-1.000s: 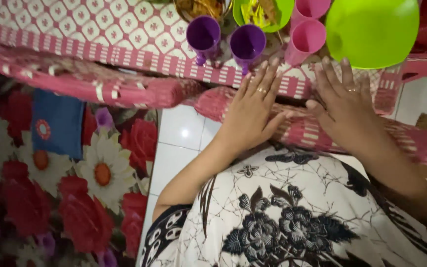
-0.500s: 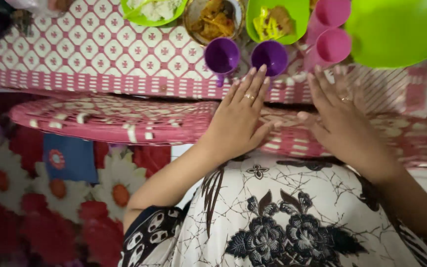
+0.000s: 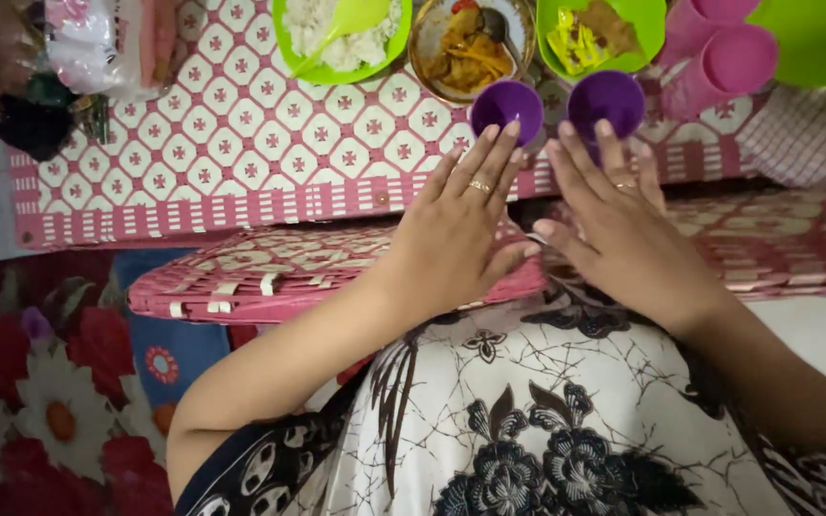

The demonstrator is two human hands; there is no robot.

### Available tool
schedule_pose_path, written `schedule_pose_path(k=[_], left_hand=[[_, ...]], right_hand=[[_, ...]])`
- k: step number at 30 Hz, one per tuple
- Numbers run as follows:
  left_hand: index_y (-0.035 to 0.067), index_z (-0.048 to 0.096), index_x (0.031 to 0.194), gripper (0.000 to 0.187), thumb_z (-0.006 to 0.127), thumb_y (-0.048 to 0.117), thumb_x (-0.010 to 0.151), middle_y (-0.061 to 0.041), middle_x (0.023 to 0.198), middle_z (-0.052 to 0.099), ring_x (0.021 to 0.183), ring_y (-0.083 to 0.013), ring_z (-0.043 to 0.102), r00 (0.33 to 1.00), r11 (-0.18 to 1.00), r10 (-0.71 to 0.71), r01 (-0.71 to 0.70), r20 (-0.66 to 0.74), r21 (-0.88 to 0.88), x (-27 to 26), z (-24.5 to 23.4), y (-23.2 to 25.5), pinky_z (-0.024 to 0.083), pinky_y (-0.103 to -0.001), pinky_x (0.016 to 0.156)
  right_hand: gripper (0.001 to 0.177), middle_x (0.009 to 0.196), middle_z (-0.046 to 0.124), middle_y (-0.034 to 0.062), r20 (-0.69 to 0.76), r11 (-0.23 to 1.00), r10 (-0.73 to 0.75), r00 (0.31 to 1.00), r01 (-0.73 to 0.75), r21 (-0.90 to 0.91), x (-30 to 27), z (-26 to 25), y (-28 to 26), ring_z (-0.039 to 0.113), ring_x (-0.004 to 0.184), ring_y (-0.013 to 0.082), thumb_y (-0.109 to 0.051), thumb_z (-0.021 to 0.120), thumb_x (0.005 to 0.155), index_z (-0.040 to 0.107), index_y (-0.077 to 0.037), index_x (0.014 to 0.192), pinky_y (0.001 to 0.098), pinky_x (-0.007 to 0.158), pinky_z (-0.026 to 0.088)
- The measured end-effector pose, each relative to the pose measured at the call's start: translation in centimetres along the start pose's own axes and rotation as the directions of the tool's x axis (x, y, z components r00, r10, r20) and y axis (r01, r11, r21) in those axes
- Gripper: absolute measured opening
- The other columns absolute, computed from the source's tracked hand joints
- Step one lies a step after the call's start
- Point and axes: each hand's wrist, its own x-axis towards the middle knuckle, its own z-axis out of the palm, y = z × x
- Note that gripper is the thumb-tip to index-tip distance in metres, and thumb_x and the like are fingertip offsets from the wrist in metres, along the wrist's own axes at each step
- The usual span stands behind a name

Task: Arrange plates, cups, and food bowls on a dining table.

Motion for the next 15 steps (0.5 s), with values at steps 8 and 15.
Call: schedule_pose_path(k=[8, 15], left_hand=[[-0.01, 0.035, 0.153, 0.086, 0.047, 0.058, 0.101, -0.025, 0.166, 0.023, 0.156, -0.0367, 0.022, 0.998, 0.995, 0.058, -0.058, -0.001, -0.084, -1.1, 2.2, -1.3, 0.022, -0.05, 0.125], [-0.011, 0.037, 0.152, 0.087, 0.047, 0.058, 0.1, -0.024, 0.166, 0.024, 0.155, -0.0367, 0.023, 0.998, 0.993, 0.042, -0.048, -0.049, -0.109, 0.3, 2.5, -0.1, 0.021, -0.05, 0.125]], right_hand=[[0.081, 0.171, 0.008, 0.0115, 0.086, 0.992, 0.117, 0.989, -0.112, -0.057, -0.6, 2.8, -0.6, -0.006, 0.156, 0.0317, -0.051, 0.041, 0.1, 0.012, -0.008, 0.162, 0.0576, 0.12, -0.005], [0.084, 0.171, 0.006, 0.0122, 0.102, 0.999, 0.034, 0.994, -0.036, 0.014, -1.4, 1.7, 0.9, -0.008, 0.156, 0.0329, -0.05, 0.046, 0.098, 0.012, -0.007, 0.162, 0.0573, 0.118, -0.007]])
